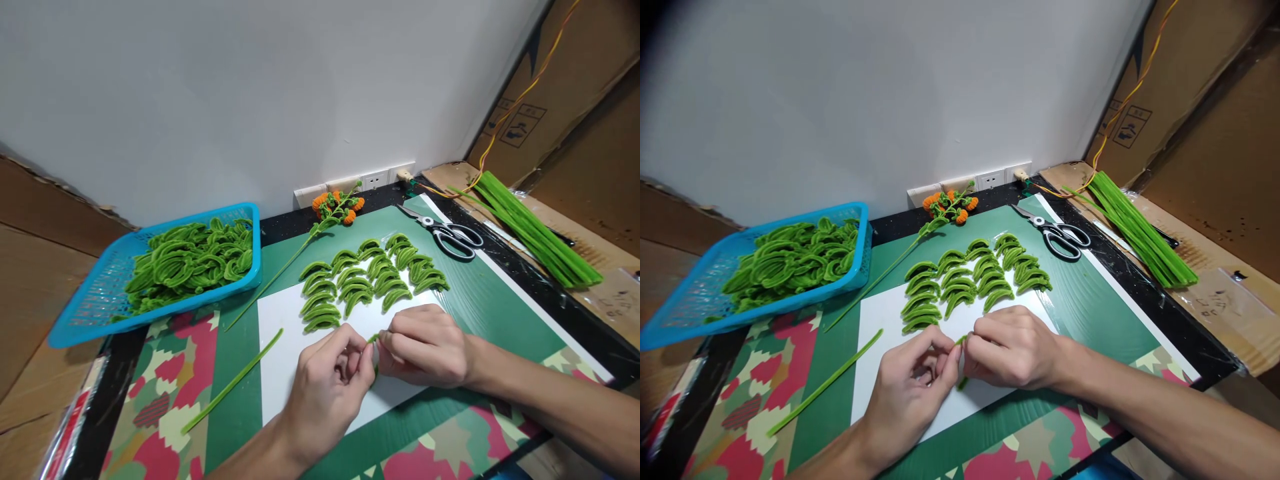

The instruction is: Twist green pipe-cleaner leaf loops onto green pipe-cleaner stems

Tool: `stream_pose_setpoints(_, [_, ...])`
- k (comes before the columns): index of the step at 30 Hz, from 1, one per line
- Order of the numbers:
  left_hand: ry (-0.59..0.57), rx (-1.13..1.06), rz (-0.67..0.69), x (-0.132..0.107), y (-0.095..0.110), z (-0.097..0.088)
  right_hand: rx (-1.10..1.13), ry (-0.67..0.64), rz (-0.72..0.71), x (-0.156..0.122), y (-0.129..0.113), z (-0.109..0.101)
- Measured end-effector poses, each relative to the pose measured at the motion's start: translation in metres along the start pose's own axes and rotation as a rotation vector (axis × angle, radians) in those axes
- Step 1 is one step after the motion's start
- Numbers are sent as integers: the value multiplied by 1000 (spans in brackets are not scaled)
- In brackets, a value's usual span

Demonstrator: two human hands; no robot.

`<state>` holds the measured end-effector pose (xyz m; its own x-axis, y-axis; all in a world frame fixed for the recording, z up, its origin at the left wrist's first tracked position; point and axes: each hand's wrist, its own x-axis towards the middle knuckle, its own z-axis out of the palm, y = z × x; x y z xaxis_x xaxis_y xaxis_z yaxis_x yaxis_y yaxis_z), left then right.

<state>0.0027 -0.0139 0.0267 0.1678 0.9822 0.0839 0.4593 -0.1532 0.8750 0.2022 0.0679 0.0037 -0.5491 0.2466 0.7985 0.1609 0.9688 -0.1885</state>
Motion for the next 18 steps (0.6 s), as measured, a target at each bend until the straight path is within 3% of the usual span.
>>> stream_pose_setpoints(5, [2,21,40,0,0,0,-51,-21,-50,1,0,-2])
stream_pose_setpoints(13, [105,67,96,1,-6,0,-80,-153,75,12,1,-12])
stream_pose_setpoints(18, [104,62,115,2,-6,-2,-65,-231,153,17,0,-19])
